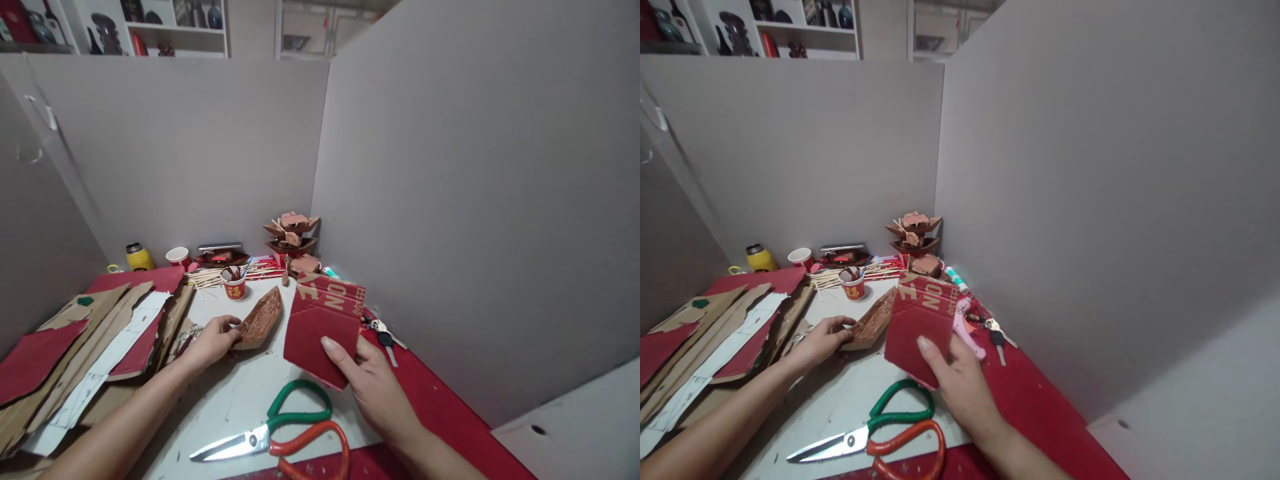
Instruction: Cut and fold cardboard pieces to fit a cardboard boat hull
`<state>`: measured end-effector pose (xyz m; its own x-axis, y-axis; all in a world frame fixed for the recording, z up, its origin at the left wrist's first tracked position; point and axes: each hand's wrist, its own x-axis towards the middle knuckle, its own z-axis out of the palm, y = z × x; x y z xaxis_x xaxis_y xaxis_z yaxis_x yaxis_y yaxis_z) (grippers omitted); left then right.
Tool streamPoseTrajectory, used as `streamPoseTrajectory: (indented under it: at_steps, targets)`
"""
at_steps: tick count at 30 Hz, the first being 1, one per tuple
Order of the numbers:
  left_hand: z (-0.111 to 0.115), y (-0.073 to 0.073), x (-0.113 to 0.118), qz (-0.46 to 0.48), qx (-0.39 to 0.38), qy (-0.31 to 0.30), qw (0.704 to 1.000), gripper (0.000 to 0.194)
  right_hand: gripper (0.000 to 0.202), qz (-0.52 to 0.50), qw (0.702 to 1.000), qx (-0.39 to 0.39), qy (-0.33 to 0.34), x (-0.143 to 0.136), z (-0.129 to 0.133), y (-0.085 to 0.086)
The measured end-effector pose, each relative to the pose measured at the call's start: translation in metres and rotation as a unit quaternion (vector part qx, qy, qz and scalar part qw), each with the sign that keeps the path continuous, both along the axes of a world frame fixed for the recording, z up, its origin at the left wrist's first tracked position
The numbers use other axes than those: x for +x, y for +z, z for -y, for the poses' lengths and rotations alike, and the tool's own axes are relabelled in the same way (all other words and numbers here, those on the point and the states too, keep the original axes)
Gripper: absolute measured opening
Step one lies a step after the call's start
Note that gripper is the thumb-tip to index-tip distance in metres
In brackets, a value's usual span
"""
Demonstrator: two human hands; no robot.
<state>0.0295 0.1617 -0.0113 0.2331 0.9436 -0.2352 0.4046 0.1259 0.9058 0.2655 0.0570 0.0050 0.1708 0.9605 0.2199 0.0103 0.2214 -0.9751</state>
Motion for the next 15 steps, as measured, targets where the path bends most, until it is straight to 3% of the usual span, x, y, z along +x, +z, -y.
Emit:
streamPoseTrajectory:
  at_steps: [5, 9, 12, 14, 15]
  targets:
    - [0.046, 0.011, -0.003, 0.051, -0.049, -0.031, 0.997, 0.043, 0.040, -0.066, 0.988, -0.063, 0.124, 0.000, 0.004, 0.001]
    - [0.071, 0.035, -0.009, 0.118, -0.056, 0.005, 0.991, 0.049, 0.038, -0.052, 0.975, -0.092, 0.197, -0.005, 0.012, 0.001]
    - [0.084, 0.053, -0.008, 0.183, -0.134, -0.014, 0.974, 0.058, 0.033, 0.051, 0.986, -0.024, 0.159, -0.007, 0.017, -0.002]
    - [0.097, 0.060, -0.004, 0.244, -0.183, -0.052, 0.951, 0.066, 0.029, 0.155, 0.976, 0.094, 0.118, -0.006, 0.017, -0.005]
    - [0.105, 0.061, -0.001, 0.277, -0.200, -0.067, 0.937, 0.068, 0.031, 0.212, 0.958, 0.166, 0.097, -0.005, 0.017, -0.006]
